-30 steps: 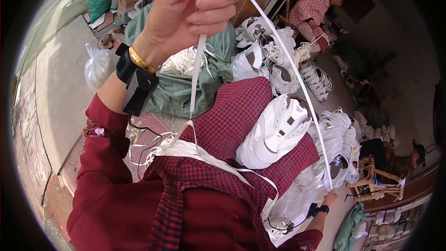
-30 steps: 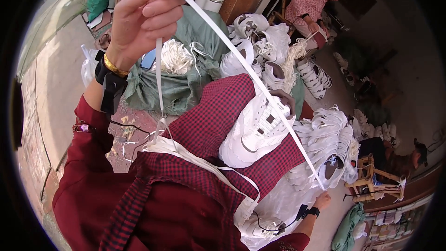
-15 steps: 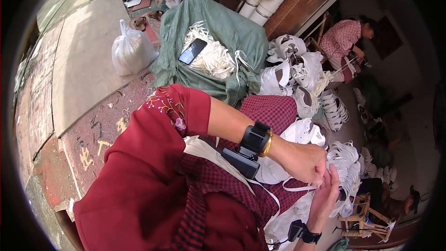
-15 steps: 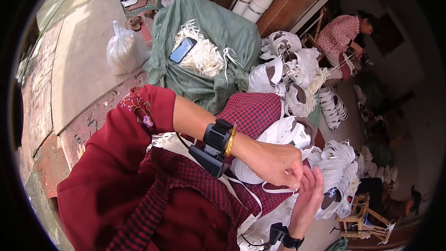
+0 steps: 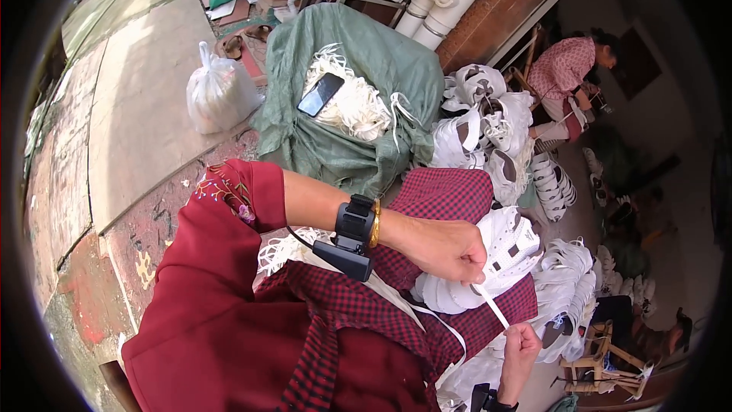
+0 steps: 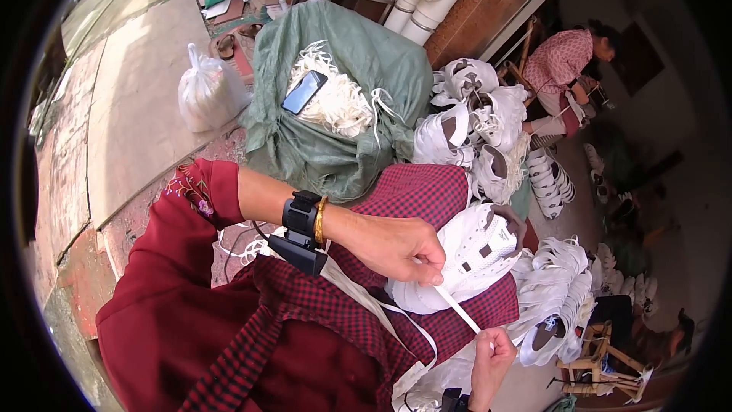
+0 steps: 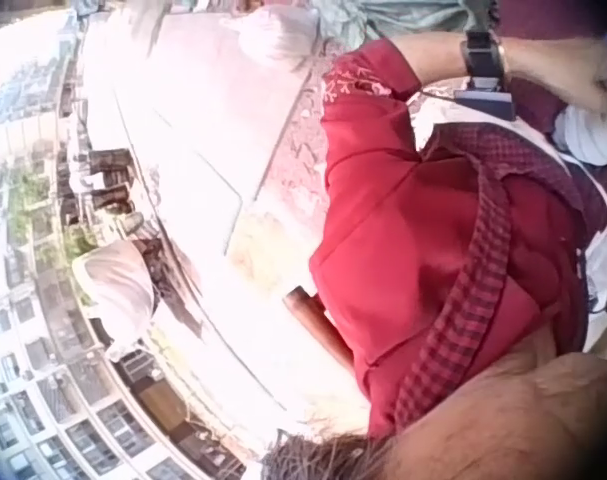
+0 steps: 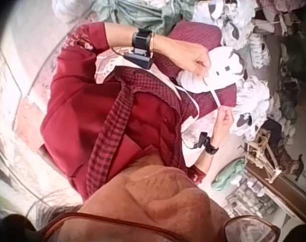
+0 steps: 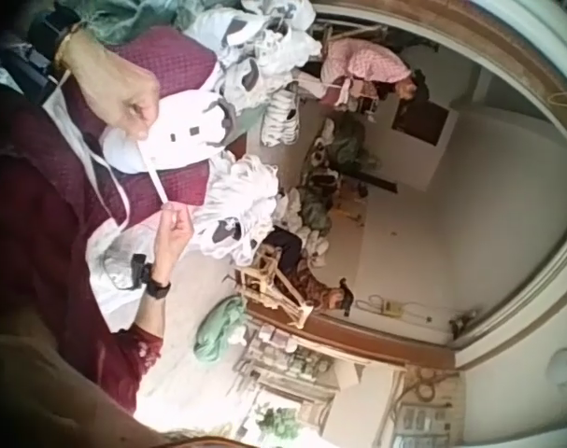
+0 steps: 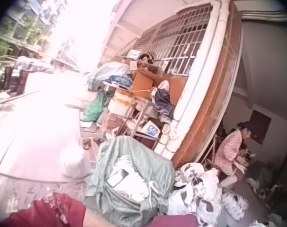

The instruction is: The person is lacing a white athletic shoe while sitting among many other shoe components.

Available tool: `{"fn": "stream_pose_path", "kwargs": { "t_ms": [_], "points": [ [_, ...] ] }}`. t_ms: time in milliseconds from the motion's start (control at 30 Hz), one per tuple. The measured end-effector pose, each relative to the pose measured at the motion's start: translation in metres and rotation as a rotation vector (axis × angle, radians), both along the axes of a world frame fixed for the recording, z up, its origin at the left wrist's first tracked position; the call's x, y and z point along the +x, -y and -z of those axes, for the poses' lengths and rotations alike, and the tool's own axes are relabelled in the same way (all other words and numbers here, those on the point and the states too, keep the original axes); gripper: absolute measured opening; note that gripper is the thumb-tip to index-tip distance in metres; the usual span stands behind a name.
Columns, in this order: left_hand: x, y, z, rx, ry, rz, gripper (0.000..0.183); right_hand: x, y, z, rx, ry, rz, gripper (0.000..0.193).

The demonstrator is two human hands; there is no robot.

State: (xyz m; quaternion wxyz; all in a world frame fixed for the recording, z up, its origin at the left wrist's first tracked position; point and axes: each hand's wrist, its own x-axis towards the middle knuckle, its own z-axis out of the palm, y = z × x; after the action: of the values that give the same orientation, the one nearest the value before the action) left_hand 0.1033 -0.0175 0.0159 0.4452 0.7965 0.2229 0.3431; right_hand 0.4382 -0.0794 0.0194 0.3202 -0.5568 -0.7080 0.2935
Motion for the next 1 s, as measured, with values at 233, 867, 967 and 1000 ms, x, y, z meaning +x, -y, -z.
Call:
{"fn": "stream_pose_path", "kwargs": {
  "t_ms": [233, 867, 967, 1000],
  "points": [
    [0.032, 0.009, -0.016, 0.107, 0.019, 0.106, 0.027, -0.057, 0.013, -0.027, 0.063, -0.162, -0.156, 0.044],
    [0.042, -0.033, 0.001, -0.031, 0.015, -0.131, 0.015, -0.061, -0.047, 0.002, 0.15, -0.241, -0.094, 0.014],
    [0.043, -0.041, 0.013, 0.227, 0.004, -0.194, 0.024, -0.057, -0.061, 0.005, 0.238, -0.119, -0.061, 0.013],
    [0.043, -0.043, 0.017, 0.299, -0.011, -0.194, 0.027, -0.055, -0.063, 0.005, 0.269, -0.076, -0.078, 0.014]
  ]
}}
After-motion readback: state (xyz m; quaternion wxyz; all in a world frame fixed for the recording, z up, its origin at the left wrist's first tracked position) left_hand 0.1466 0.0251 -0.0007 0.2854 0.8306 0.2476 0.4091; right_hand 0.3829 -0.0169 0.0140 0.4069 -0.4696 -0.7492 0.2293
